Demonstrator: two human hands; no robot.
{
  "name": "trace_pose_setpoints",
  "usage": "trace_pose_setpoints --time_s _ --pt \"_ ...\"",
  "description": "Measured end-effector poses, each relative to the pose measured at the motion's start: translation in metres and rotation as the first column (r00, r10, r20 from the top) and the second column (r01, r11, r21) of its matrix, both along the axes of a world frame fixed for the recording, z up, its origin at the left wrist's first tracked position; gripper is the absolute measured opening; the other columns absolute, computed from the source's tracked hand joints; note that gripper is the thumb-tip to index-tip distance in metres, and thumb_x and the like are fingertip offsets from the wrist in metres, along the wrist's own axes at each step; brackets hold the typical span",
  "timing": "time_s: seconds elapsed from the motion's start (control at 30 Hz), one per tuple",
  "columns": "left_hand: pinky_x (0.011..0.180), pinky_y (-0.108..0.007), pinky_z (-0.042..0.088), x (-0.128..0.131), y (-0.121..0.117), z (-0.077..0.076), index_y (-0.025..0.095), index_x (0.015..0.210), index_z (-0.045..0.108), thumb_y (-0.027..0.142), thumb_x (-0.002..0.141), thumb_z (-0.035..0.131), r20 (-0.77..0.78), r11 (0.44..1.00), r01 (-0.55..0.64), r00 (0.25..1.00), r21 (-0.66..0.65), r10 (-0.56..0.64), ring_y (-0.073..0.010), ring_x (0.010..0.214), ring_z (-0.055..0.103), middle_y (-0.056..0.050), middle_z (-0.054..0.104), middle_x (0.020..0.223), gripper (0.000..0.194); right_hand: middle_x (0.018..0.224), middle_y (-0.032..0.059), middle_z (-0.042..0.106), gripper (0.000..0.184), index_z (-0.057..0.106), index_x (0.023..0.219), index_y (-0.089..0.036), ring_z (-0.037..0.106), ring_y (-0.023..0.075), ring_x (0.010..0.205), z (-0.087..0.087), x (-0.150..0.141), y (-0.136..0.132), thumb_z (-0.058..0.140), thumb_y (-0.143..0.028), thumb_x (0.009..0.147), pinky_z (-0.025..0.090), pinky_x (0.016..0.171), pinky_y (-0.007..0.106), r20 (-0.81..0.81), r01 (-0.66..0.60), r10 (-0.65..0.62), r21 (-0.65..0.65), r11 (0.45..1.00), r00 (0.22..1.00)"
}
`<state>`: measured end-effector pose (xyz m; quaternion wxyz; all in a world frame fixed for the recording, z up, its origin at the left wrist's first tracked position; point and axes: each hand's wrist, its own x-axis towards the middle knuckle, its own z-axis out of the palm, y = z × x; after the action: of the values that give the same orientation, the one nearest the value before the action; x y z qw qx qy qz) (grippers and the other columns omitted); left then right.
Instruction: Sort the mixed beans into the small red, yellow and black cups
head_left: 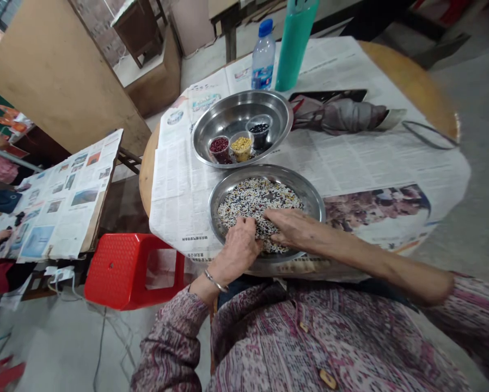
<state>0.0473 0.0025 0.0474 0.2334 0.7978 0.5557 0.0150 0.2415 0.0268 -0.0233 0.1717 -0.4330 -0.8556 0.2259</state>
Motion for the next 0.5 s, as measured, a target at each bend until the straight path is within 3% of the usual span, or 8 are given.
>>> trace_pose_setpoints --time_s 0.1,0.23,0.37,0.5 --pt "0.100 -0.039 0.053 0.003 0.015 -0.013 0.014 0.115 0.060 0.007 0.085 0.062 0.084 0.997 -0.070 0.994 0.037 0.067 -0.0265 0.111 0.066 -0.013 0.070 0.115 0.031 0.090 0.0081 0.072 0.030 0.064 0.104 -0.020 0.066 0.0254 0.084 0.009 -0.015 0.009 0.055 -0.019 0.075 0.050 0.075 0.035 -0.027 0.070 -0.072 -0.092 0.993 0.997" --pt "0.097 -0.038 0.055 -0.001 0.039 -0.015 0.015 0.114 0.064 0.005 0.083 0.061 0.167 0.985 -0.120 0.981 0.124 0.098 -0.0249 0.105 0.069 -0.009 0.075 0.107 0.033 0.075 0.0039 0.069 0.022 0.066 0.090 -0.019 0.061 0.0200 0.069 0.041 -0.027 0.029 0.055 -0.019 0.071 0.044 0.066 0.030 -0.062 0.156 -0.170 -0.178 0.972 0.984" --pt "0.103 -0.041 0.053 -0.006 0.050 -0.002 0.015 0.120 0.063 0.005 0.086 0.059 0.221 0.966 -0.113 0.973 0.234 0.061 -0.0243 0.111 0.068 -0.011 0.074 0.115 0.036 0.087 0.0080 0.074 0.031 0.070 0.099 -0.017 0.065 0.0224 0.078 0.069 -0.028 0.043 0.053 -0.018 0.073 0.046 0.072 0.032 -0.090 0.185 -0.201 -0.161 0.969 0.975" --pt "0.107 -0.043 0.052 -0.018 0.042 0.014 0.018 0.129 0.055 0.011 0.090 0.063 0.163 0.962 -0.043 0.987 0.268 -0.002 -0.0237 0.118 0.064 -0.011 0.067 0.125 0.041 0.103 0.0100 0.075 0.033 0.071 0.107 -0.020 0.068 0.0256 0.093 0.065 -0.010 0.049 0.049 -0.023 0.082 0.050 0.086 0.039 -0.073 0.197 -0.200 -0.054 0.979 0.977"
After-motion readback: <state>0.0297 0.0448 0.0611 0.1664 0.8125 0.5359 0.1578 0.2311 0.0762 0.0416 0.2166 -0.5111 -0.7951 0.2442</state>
